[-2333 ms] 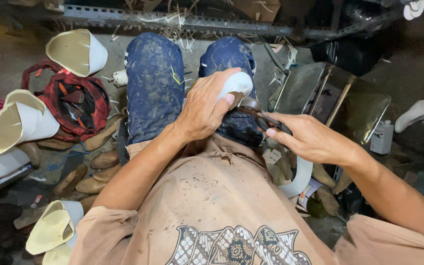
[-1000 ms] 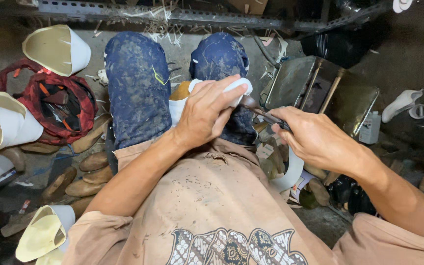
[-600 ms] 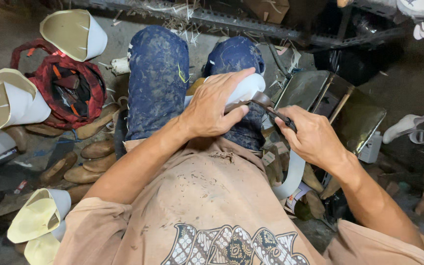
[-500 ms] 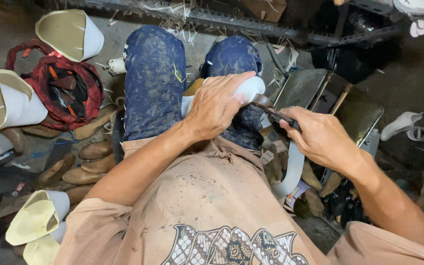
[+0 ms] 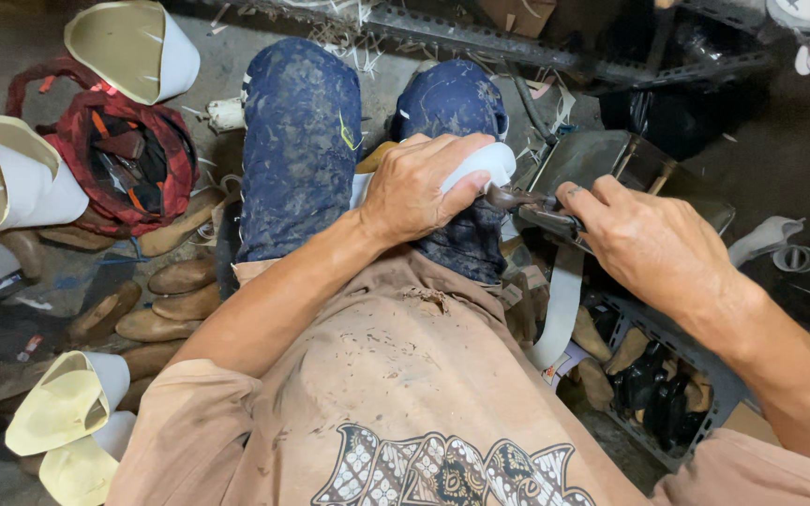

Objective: The person uses pliers and a hammer to shape white leather over a wooden shoe last, pulling the material tight and tapping it into place.

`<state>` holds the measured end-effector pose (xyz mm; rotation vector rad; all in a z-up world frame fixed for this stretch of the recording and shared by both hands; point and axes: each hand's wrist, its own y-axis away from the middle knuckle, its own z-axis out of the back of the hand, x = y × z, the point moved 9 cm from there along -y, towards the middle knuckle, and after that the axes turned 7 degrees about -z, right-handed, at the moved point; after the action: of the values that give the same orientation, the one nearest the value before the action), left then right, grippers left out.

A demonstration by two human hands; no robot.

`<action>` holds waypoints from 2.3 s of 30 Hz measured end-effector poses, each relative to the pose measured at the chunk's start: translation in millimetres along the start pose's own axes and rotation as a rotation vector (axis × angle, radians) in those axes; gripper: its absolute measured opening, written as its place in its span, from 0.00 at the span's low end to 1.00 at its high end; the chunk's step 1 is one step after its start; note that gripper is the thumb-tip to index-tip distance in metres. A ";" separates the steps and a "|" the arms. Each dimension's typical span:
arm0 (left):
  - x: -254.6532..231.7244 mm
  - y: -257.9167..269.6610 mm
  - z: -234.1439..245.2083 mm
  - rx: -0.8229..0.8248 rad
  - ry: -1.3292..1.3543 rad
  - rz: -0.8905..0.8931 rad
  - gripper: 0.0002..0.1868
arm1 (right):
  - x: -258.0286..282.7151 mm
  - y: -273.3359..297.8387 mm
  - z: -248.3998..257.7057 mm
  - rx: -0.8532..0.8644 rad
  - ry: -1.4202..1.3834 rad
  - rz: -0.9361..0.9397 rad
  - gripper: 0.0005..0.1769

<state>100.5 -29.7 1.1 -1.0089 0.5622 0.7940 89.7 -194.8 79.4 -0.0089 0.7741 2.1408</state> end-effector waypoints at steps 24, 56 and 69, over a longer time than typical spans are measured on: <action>6.8 8.4 -13.0 0.164 0.170 0.075 0.25 | 1.6 -17.2 18.8 0.335 -0.551 -0.082 0.14; 18.3 -2.2 2.8 0.204 0.307 0.184 0.21 | 22.5 -16.3 -48.8 -0.216 -0.706 0.017 0.11; -4.0 7.6 -7.2 0.305 0.228 0.151 0.22 | 60.9 24.6 -43.1 -0.220 -0.058 -0.180 0.10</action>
<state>91.7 -35.2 -3.1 -0.7848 0.9355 0.7034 21.6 -185.5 41.4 -0.1271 0.4820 2.0343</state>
